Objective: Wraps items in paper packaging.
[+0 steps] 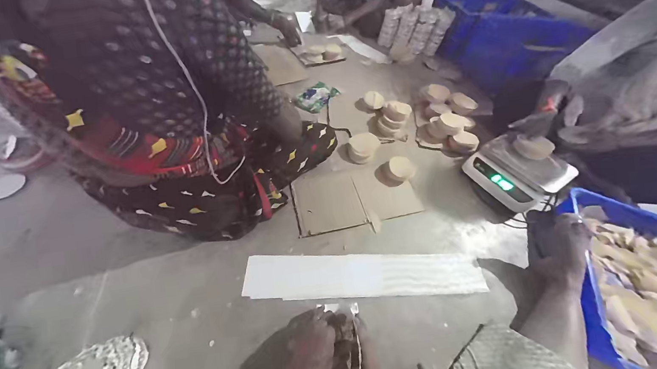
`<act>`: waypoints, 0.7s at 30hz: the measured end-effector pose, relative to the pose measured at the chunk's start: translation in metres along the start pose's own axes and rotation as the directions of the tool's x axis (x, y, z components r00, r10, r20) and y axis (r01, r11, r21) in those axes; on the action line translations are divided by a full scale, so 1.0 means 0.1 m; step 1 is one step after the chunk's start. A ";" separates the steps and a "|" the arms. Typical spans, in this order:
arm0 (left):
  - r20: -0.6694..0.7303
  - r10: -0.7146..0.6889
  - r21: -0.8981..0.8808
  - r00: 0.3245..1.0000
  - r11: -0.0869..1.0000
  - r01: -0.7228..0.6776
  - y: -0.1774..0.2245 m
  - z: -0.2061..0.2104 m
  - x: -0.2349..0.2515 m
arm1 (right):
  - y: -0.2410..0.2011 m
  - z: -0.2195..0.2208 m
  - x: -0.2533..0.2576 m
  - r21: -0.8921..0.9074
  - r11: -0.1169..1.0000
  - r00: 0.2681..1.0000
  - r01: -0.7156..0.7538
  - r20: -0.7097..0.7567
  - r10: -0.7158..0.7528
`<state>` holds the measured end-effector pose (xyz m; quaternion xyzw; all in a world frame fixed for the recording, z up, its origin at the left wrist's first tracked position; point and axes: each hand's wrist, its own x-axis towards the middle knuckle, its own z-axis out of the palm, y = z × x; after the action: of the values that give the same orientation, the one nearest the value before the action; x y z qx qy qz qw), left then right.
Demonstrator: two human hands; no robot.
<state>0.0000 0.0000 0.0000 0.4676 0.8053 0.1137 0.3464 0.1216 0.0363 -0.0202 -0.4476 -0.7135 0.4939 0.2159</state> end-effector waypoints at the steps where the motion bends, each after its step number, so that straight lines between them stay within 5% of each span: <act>1: 0.014 -0.020 0.003 1.000 1.000 0.020 0.01 -0.02 0.01 | 0.42 0.19 -0.02 0.015 0.969 0.965 0.248 -0.090 -0.246; 2: 0.027 -0.030 0.013 0.999 0.999 0.030 0.00 -0.03 0.03 | 0.63 0.31 0.00 -0.010 0.930 0.919 0.368 -0.149 -0.365; 6: 0.044 -0.022 -0.016 0.999 1.000 0.022 -0.02 -0.03 0.05 | 0.73 0.38 0.02 -0.238 0.872 0.866 0.428 -0.170 -0.471; 9: 0.081 -0.034 -0.044 0.996 0.998 0.037 -0.02 -0.05 0.04 | 0.62 0.27 0.01 -0.553 0.710 0.840 0.436 -0.034 -0.542; 13: -0.060 0.016 -0.192 0.998 0.981 -0.027 -0.13 -0.05 0.04 | -0.01 -0.02 -0.09 -0.817 0.448 0.930 0.364 0.292 -0.224; 16: -0.083 0.041 -0.287 0.996 0.956 -0.063 -0.23 -0.04 0.08 | -0.25 -0.20 0.06 -0.803 0.421 0.902 0.422 0.420 -0.103; 21: -0.039 0.118 -0.287 0.992 0.950 -0.124 -0.26 -0.10 0.14 | -0.19 -0.35 0.48 -0.654 0.512 0.829 0.557 0.477 -0.291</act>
<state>-0.0293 -0.0009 -0.0124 0.4593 0.7533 0.2562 0.3950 0.1151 0.0931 0.0046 -0.2218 -0.9659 0.1337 0.0051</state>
